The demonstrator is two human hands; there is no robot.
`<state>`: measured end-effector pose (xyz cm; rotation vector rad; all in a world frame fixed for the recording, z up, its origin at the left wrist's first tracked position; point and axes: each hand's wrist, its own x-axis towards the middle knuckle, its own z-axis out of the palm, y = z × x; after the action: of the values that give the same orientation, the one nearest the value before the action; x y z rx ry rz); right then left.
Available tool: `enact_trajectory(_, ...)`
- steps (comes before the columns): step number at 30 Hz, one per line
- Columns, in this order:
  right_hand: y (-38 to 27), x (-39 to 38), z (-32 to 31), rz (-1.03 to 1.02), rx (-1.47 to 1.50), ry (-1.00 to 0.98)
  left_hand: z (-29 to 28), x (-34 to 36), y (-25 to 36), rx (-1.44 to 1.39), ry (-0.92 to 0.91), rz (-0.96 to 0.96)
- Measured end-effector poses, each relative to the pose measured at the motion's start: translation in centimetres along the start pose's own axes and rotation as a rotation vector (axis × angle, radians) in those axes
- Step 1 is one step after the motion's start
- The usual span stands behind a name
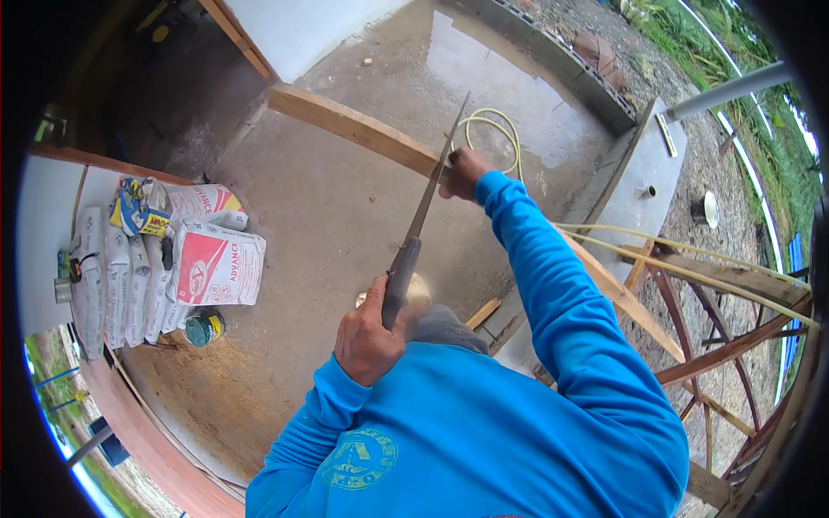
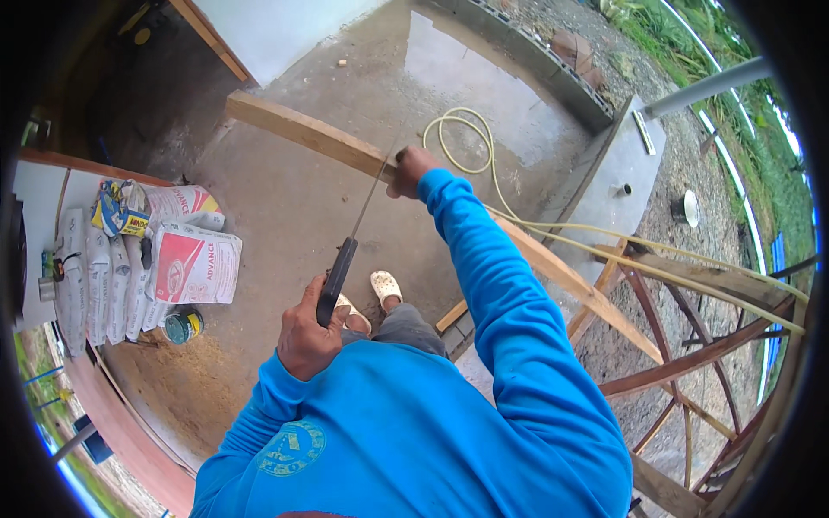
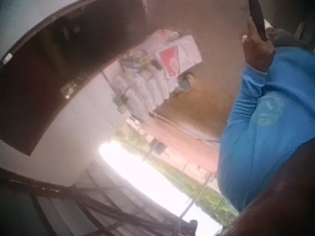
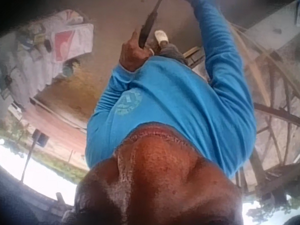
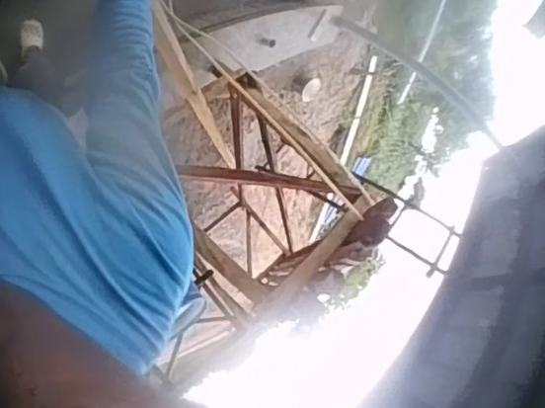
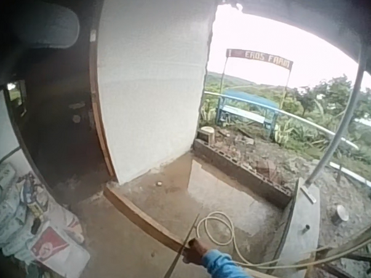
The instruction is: The person saws a small wooden beam, measures and marks a separate wooden block using a square and pencil, and then saws a piece of plywood before fitting it into a recess on a wall shelf.
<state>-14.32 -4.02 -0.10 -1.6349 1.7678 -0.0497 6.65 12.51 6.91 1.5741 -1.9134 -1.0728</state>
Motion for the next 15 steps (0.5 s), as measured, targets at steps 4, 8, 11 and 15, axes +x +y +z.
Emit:
enact_trajectory(4, -0.7, -1.0, 1.5, -0.041, -0.219, 0.117, -1.7, -1.1, 0.1, -0.013, 0.027, 0.052)
enact_trajectory(8, -0.4, -1.5, 2.9, -0.015, -0.299, 0.272, -3.0, -5.4, -1.0, -0.007, 0.057, 0.023)
enact_trajectory(11, -0.1, -1.5, 2.9, 0.036, -0.247, 0.299, -3.4, -6.1, -1.1, -0.045, -0.018, -0.062)
enact_trajectory(15, 0.0, -1.4, 3.5, 0.064, -0.296, 0.35, 1.3, 3.3, -2.3, -0.12, 0.071, 0.034)
